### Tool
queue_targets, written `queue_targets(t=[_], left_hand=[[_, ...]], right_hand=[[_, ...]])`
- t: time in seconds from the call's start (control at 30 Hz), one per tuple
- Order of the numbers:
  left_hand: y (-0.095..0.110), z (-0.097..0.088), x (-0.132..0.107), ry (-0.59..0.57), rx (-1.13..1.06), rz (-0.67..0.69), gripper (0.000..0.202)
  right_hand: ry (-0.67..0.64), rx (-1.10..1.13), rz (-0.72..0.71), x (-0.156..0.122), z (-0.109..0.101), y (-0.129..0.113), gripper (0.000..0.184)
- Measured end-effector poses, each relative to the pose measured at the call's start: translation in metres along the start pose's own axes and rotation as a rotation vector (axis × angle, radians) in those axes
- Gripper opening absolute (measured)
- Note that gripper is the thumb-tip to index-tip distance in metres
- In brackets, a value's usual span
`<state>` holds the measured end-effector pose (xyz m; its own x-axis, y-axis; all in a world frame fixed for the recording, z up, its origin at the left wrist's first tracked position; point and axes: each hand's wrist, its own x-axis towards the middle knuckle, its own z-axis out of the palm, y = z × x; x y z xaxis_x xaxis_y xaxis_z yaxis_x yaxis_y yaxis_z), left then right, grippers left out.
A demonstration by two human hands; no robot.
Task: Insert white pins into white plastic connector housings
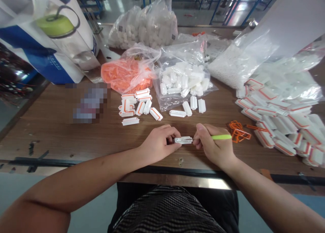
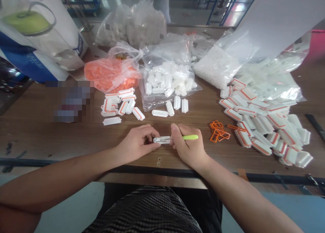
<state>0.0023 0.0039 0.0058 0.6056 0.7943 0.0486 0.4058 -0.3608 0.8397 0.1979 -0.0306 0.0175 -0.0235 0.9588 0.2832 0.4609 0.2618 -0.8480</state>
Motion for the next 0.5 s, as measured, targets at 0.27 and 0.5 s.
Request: queue_targets(t=[0.27, 0.5], left_hand=[[0.0004, 0.0004, 0.0, 0.02, 0.026, 0.0, 0.01], [-0.0006, -0.0009, -0.0001, 0.003, 0.013, 0.012, 0.01]], right_hand=[[-0.062, -0.209, -0.207, -0.0038, -0.0005, -0.0033, 0.044], [0.049, -0.021, -0.034, -0.0019, -0.0045, 0.0013, 0.046]])
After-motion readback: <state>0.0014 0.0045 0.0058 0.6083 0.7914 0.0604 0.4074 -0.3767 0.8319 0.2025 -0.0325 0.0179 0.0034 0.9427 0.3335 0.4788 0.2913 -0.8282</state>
